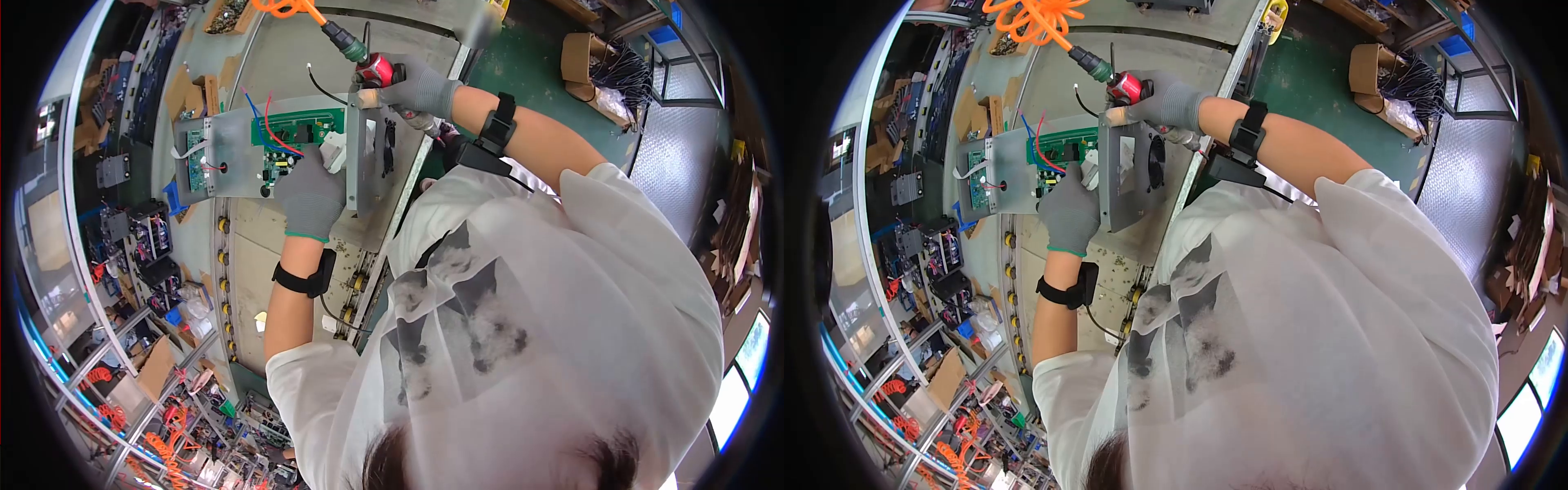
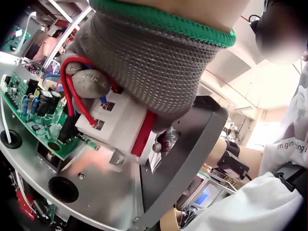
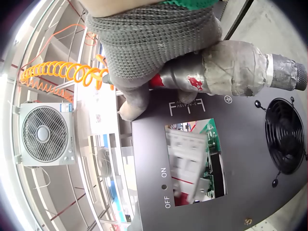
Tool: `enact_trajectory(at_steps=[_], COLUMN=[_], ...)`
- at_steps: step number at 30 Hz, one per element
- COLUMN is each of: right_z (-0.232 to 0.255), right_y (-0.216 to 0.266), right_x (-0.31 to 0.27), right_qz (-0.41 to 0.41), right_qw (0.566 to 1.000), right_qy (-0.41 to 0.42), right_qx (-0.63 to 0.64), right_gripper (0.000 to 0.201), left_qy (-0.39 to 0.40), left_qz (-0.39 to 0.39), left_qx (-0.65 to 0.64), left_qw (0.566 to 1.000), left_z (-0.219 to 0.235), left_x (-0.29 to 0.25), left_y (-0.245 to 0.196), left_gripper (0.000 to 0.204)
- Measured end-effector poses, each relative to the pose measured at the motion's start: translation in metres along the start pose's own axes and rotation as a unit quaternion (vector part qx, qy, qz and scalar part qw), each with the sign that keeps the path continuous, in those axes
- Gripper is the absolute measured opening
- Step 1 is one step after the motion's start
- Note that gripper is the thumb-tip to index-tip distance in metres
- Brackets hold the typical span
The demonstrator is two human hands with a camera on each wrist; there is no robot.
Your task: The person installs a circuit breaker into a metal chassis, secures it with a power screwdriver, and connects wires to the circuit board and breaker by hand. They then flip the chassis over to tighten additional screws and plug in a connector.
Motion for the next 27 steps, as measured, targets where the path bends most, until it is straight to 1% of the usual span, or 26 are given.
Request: enact_trajectory(at_steps=[1,2,4,5,7,8,10,11,13,14,16,17,18,19,20,22,23,25,26,27], right_z=[-0.001,-0.001,0.000,-0.001,-0.004,-0.005,-0.003,-0.003,-0.003,-0.003,-0.005,-0.006,-0.005,-0.003,-0.002,-0.001,-0.001,-0.001,0.000,0.001], right_y=[0.001,0.001,0.003,0.000,-0.003,-0.001,0.006,0.006,0.004,0.002,-0.003,-0.001,0.003,0.005,0.003,-0.006,-0.006,-0.006,-0.006,-0.006], right_x=[-0.004,-0.004,-0.003,-0.003,0.003,0.001,-0.006,-0.007,-0.005,-0.001,0.006,0.003,-0.001,-0.004,-0.002,0.006,0.006,0.006,0.005,0.005], right_qz=[-0.023,-0.023,0.006,0.003,-0.016,-0.016,0.004,0.002,-0.011,-0.010,0.006,0.006,0.008,0.010,0.011,-0.005,-0.003,-0.001,0.000,-0.006], right_qw=[1.000,1.000,1.000,1.000,0.999,0.999,0.999,0.999,0.999,0.999,0.999,0.999,0.999,1.000,1.000,1.000,1.000,1.000,1.000,1.000], right_qy=[0.014,0.014,0.000,0.001,0.033,0.034,0.020,0.021,0.011,0.013,0.029,0.032,0.022,0.011,0.013,0.011,0.014,0.018,0.021,0.023], right_qx=[-0.001,0.002,0.002,0.003,0.026,0.027,0.038,0.040,0.028,0.028,0.040,0.038,0.028,0.018,0.015,0.017,0.015,0.014,0.012,0.012], right_gripper=[0.057,0.057,0.061,0.061,0.062,0.062,0.063,0.063,0.063,0.063,0.063,0.063,0.058,0.054,0.054,0.064,0.064,0.065,0.065,0.065], left_qy=[-0.017,-0.016,-0.054,-0.050,0.029,0.029,0.050,0.052,0.017,0.016,-0.022,-0.023,-0.017,-0.010,-0.012,0.055,0.053,0.057,0.055,0.035], left_qz=[0.010,0.008,0.013,0.014,-0.006,-0.006,-0.087,-0.087,-0.081,-0.079,-0.055,-0.052,-0.039,-0.026,-0.024,-0.052,-0.049,-0.186,-0.184,-0.183], left_qx=[-0.025,-0.022,-0.075,-0.075,-0.011,-0.010,-0.019,-0.019,-0.024,-0.023,-0.008,-0.008,-0.101,-0.193,-0.194,-0.330,-0.330,-0.260,-0.260,-0.200], left_qw=[0.999,1.000,0.996,0.996,1.000,1.000,0.995,0.995,0.996,0.996,0.998,0.998,0.994,0.981,0.981,0.941,0.941,0.946,0.946,0.962], left_z=[0.002,0.008,0.027,0.025,0.012,0.010,0.003,0.002,0.008,0.005,0.003,0.003,0.000,-0.001,0.004,0.004,0.006,0.013,0.009,0.005], left_x=[-0.003,-0.004,-0.005,-0.004,0.002,0.003,0.004,0.003,-0.001,-0.001,0.002,0.004,0.009,0.010,0.009,0.004,0.000,-0.007,-0.008,-0.006], left_y=[0.003,0.001,-0.001,-0.001,-0.001,0.003,-0.005,-0.007,-0.012,-0.012,-0.006,-0.003,0.002,0.006,0.009,0.006,0.012,-0.001,0.000,0.003], left_gripper=[0.034,0.034,0.034,0.034,0.037,0.037,0.037,0.037,0.037,0.037,0.038,0.038,0.040,0.043,0.043,0.050,0.050,0.052,0.052,0.054])
Point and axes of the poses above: each hand's wrist, its own x-axis towards the middle knuckle, its own z-axis out of the back of the hand, y = z × x, the point moved 8 cm from there along x, towards the middle knuckle, and after that the axes turned 12 degrees about -z, right-handed, at the moved point
